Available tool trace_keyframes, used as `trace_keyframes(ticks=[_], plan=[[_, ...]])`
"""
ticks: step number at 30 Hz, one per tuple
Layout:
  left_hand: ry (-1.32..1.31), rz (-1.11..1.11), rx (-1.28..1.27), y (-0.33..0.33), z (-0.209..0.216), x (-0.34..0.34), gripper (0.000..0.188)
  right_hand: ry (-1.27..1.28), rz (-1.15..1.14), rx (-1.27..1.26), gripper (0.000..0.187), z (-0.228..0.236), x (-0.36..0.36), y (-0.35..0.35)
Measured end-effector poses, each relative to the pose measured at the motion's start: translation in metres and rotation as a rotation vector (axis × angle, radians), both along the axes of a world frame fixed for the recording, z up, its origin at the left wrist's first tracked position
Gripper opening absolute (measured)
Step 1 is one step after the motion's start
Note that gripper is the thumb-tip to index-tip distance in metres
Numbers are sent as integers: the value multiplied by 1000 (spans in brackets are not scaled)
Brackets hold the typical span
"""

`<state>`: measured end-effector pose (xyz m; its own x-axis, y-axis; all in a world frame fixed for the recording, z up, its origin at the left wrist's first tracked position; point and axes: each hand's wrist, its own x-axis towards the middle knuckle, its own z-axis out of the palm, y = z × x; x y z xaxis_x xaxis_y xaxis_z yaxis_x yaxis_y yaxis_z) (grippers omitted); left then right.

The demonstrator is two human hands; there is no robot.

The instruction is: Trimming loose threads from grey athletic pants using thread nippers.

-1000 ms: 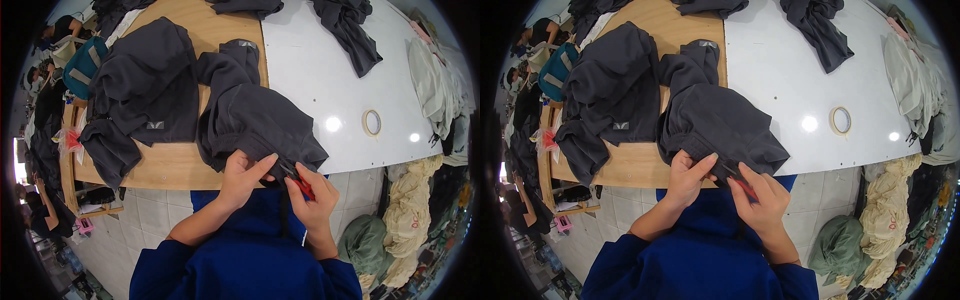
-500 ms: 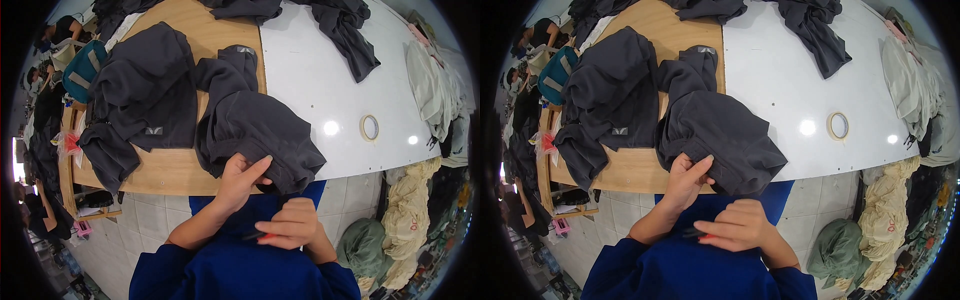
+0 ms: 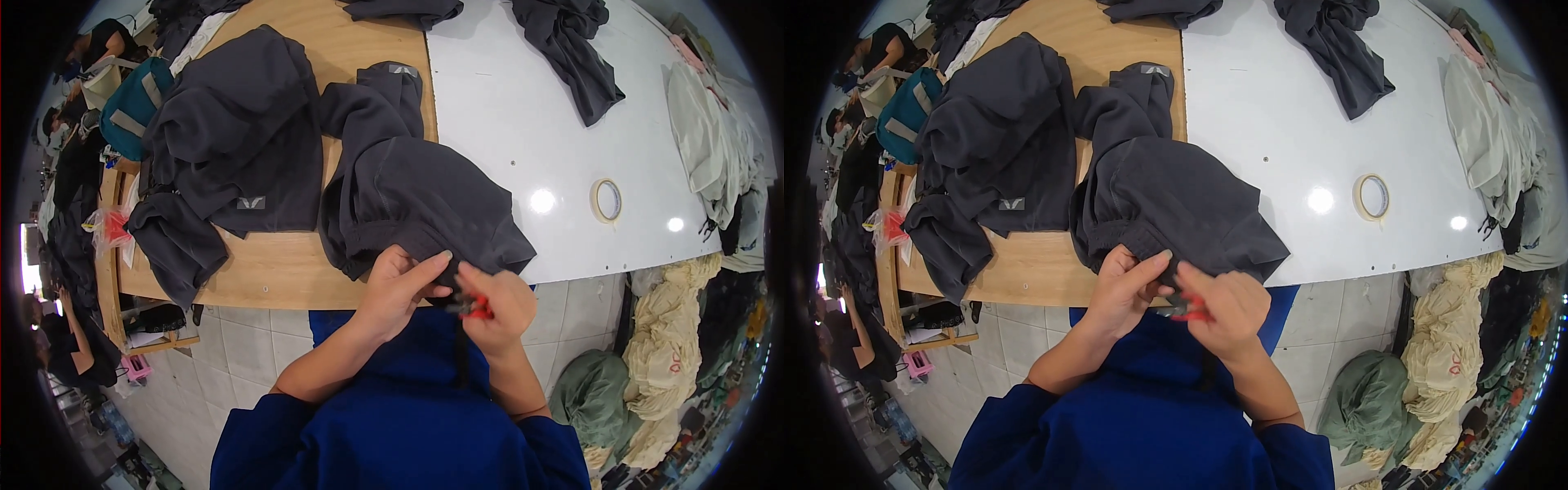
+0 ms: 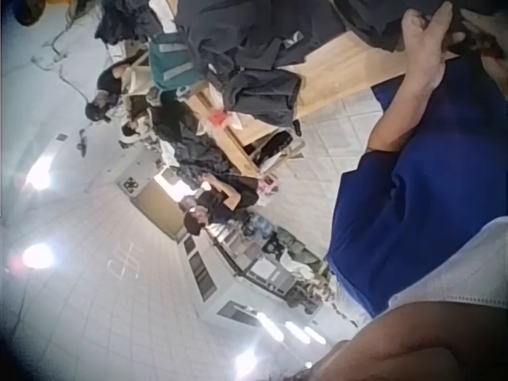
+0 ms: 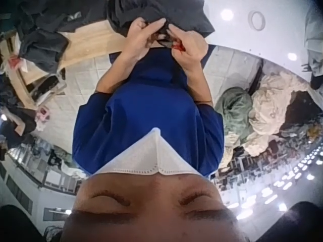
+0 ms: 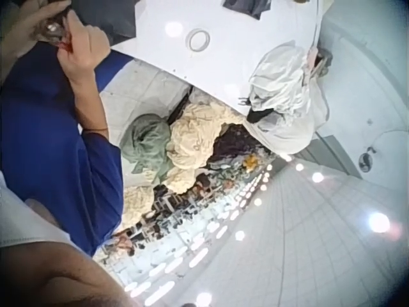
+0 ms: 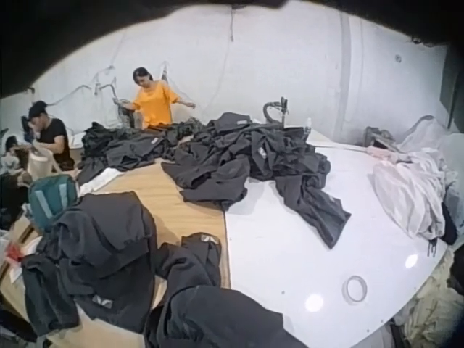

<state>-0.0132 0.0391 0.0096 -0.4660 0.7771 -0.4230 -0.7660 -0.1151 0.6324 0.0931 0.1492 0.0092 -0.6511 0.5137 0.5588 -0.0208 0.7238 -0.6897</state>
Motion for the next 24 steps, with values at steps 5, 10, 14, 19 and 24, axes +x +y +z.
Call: trace_keyframes(ticks=[5,10,14,19,24], plan=[[10,104,57,0,3,-12,20,-38,566,88,29,6,17,-14],[6,94,71,-2,10,-11,22,22,232,-391,54,0,40,-6],[34,57,55,1,8,-9,25,-19,32,-444,46,12,22,2],[61,62,22,0,10,-8,23,-27,-129,24,38,9,11,3],[60,81,18,-2,10,-6,22,-41,-121,28,38,10,10,4]])
